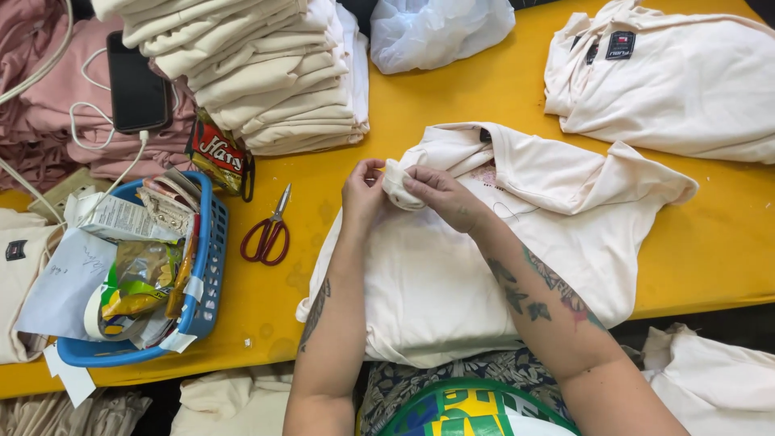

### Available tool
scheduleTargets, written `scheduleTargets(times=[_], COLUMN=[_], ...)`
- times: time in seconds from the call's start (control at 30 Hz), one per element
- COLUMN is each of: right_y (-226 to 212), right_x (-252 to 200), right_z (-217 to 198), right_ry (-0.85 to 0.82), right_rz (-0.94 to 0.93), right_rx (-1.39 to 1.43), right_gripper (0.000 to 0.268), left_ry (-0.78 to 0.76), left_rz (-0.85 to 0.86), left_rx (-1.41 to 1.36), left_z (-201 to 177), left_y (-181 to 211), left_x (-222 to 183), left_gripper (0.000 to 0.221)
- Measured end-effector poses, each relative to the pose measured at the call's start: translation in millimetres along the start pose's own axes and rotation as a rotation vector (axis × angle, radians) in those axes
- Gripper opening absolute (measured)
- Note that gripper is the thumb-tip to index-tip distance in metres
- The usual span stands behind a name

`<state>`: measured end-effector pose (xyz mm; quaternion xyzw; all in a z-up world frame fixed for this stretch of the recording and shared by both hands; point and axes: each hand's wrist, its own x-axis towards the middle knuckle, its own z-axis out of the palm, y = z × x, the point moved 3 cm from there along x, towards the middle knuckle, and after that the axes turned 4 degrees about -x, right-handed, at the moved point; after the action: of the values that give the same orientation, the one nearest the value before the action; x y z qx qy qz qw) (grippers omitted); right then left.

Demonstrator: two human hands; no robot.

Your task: Trimming loose threads from t-shirts using small scissors and then folding them for organization.

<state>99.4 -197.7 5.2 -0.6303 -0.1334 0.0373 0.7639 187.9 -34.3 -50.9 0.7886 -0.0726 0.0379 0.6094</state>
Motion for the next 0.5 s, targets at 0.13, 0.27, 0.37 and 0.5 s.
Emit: scheduleTargets(times=[0.13,0.27,0.37,0.5], right_y=[26,35,29,20], right_x=[12,17,15,4], right_z=[-20,-27,-21,-10], right_ry=[0.075,0.145,0.142,0.059], right_rz=[-0.006,-0.014,-0.001,0.104], right_rx=[0.203,0.233,0.211,0.248], right_gripper=[0.017,0.017,0.017,0.019], left_ry=[-0.091,-0.227,-0.253,-0.133], left_rz=[-0.167,-0.121,-0.107,-0.096], left_rx=[-0.638,-0.601,-0.416,-0.226], left_z=[8,7,10,10], left_y=[37,47,51,30], left_x=[-21,-28,-31,-20], left_gripper=[0.027,0.036,0.039,0.041])
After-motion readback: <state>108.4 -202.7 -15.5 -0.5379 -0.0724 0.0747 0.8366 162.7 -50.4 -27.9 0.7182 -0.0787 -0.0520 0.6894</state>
